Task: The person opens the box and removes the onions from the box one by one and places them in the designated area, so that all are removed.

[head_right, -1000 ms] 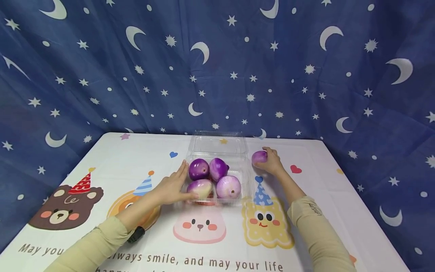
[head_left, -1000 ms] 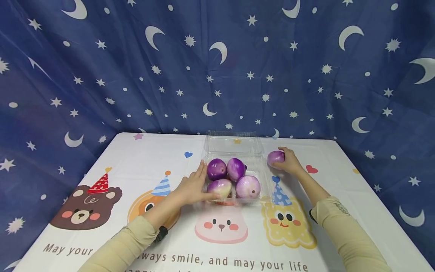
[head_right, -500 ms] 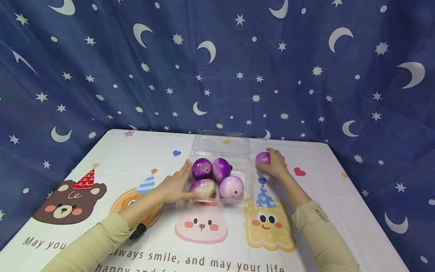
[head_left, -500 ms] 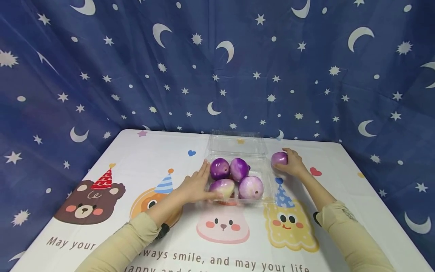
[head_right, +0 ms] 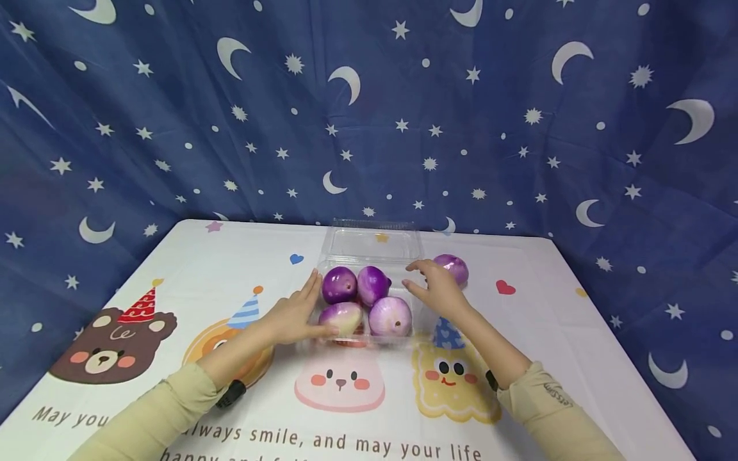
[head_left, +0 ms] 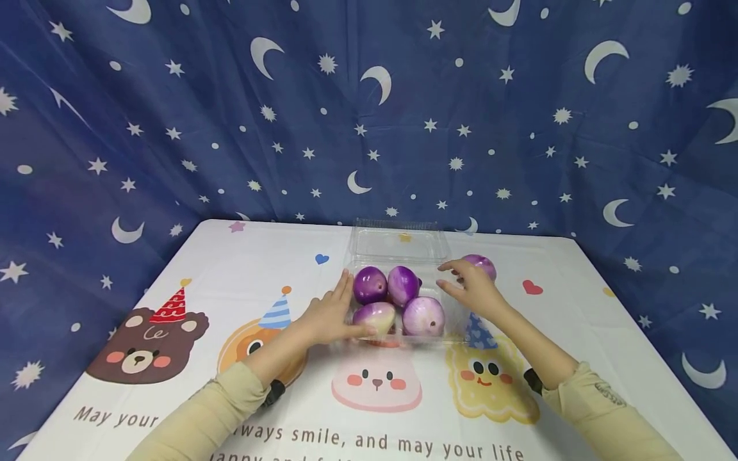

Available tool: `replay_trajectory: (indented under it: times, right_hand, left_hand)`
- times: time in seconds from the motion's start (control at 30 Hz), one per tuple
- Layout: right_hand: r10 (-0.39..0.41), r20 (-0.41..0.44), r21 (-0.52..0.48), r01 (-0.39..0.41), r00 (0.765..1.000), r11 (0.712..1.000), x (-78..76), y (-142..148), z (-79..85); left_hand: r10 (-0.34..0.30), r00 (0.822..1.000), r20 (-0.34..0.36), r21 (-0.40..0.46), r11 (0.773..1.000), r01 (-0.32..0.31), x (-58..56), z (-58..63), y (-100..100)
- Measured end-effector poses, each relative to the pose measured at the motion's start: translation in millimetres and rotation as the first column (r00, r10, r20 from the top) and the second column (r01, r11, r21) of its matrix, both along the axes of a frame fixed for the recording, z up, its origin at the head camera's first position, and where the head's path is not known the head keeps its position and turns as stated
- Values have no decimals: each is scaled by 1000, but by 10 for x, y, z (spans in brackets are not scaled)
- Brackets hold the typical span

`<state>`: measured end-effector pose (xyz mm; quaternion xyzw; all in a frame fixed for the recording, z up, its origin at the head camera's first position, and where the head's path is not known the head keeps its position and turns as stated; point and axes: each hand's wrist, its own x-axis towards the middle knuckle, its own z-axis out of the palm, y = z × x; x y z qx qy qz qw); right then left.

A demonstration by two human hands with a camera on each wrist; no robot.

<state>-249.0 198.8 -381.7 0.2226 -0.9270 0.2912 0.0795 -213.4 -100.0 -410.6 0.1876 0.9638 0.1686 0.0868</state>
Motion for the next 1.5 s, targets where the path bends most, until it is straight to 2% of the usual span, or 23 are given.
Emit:
replay_trajectory:
  times: [0.1,0.2,0.37,0.6,0.93,1.23,1.5]
  right_hand:
    - [-19,88,31,17,996,999,106,-110,43]
    - [-33,137,79,22,990,997,165,-182,72]
    - [-40,167,126,19,985,992,197,-234,97]
    - [-8,229,222,-44,973,974,226,-302,109]
    - [23,233,252,-83,972,964,248,-366,91]
    - [-26,283,260,-51,959,964,197,-424,92]
    - [-67,312,313,-36,948,949,181,-452,11]
  left_hand:
    - [-4,1000,0,1,1000,4,-11,12,2]
    - [-5,1000,1,-1,1000,5,-19,14,5]
    - [-8,1000,6,-4,1000,8,-24,1,7]
    - [0,1000,-2,-17,1000,0,-31,-1,-12]
    - [4,1000,11,-5,1000,-4,-2,2,-11]
    - [0,1000,5,-13,1000,0,-35,53,-3]
    - [-8,1000,0,10,1000,8,-22,16,-19]
